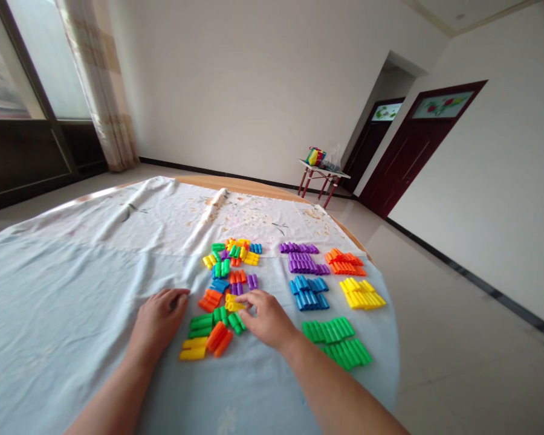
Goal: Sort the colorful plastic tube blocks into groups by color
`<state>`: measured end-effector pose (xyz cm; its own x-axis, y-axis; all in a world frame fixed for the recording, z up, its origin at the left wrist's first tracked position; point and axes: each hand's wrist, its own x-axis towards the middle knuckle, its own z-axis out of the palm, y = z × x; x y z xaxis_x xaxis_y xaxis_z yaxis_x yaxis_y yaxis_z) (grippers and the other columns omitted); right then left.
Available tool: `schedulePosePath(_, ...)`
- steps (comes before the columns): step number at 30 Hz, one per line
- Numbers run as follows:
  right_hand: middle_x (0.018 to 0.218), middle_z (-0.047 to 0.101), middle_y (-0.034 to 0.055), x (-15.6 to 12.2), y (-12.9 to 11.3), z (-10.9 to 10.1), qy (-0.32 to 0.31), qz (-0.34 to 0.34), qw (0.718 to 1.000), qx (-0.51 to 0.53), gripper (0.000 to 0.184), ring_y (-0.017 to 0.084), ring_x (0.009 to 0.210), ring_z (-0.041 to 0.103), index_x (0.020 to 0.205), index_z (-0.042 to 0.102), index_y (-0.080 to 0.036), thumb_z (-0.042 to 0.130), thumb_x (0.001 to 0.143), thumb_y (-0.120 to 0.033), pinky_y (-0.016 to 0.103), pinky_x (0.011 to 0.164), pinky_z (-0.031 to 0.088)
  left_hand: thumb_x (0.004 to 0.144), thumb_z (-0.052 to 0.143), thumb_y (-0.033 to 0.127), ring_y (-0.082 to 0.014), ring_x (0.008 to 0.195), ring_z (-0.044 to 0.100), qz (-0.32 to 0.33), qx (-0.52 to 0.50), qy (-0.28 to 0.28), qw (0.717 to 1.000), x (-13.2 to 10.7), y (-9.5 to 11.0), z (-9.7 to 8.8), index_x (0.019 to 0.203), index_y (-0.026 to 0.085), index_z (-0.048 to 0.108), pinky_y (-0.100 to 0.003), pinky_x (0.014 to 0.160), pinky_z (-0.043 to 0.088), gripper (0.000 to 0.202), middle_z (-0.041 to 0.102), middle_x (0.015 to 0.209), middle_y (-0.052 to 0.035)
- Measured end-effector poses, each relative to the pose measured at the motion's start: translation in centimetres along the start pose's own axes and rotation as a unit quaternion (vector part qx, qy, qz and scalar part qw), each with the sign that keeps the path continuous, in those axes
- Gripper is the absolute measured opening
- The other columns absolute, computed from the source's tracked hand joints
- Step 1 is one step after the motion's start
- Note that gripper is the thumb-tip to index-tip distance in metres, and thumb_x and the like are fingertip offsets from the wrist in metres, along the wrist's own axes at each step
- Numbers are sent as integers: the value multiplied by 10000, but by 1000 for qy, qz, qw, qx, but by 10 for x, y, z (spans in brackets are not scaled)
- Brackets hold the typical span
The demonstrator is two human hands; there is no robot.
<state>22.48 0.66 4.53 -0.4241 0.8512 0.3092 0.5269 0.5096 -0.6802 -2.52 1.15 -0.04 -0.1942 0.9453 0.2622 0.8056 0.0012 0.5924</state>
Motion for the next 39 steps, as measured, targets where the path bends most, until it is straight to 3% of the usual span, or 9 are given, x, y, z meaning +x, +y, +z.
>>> schedulePosePath(3,1033,648,64,-7,3,16,37,4,999,-13,333,208,1023,574,1071,653,-200,657,742,-153,342,947,453,785,417,431,-228,919,632,0,0,-3,1000,-1,0,0,904,218,704,-300,804,464,378,710,957,-57)
schedulePosePath(8,995,634,62,-7,8,26,49,-8,997,-62,303,217,991,554,1041,648,-202,638,752,-110,369,925,445,785,405,429,-226,924,632,2,2,-5,1000,-1,2,-2,910,208,703,-301,818,462,391,708,968,-61)
schedulePosePath(12,970,642,50,-11,6,16,43,-32,996,-68,264,209,969,545,987,641,-203,597,766,-65,363,898,438,779,405,424,-220,917,634,1,3,-1,1000,-2,4,-4,902,216,705,-292,802,464,385,711,961,-55)
schedulePosePath(17,1008,630,50,-26,6,0,31,-54,996,-59,348,207,1001,539,980,621,-218,527,730,5,369,903,440,777,404,420,-221,921,634,-1,2,1,1000,-3,6,-5,899,215,707,-285,789,469,385,711,955,-56)
schedulePosePath(22,1046,613,59,-39,10,-1,9,-57,996,-66,444,198,1021,544,991,602,-220,449,670,45,362,916,451,778,401,419,-224,911,635,-5,3,1,1000,-3,5,-4,906,210,709,-289,783,472,394,710,958,-62)
schedulePosePath(27,1024,619,97,-39,8,8,32,-24,996,-80,399,240,978,566,1101,556,-172,582,707,-117,400,892,472,772,405,430,-222,910,635,-7,2,2,1000,-1,2,-2,905,217,709,-288,786,467,395,710,967,-61)
schedulePosePath(30,1061,620,134,-35,8,14,53,1,995,-85,512,263,985,578,1220,506,-139,648,746,-268,418,891,478,762,415,440,-226,878,640,-8,4,-4,1000,0,2,-3,905,212,710,-297,767,473,399,711,961,-66)
schedulePosePath(35,1030,649,105,-30,10,14,38,5,992,-122,505,243,966,601,1273,498,-191,580,776,-154,375,871,491,766,419,458,-219,882,645,-4,1,-19,1000,4,-1,-4,912,203,706,-281,764,478,410,716,962,-64)
schedulePosePath(39,1032,673,71,-30,9,7,40,28,992,-118,415,233,966,615,1176,551,-225,649,773,-202,344,849,489,751,421,481,-226,898,643,-20,4,-36,999,8,-9,-1,928,217,702,-285,784,476,424,711,977,-52)
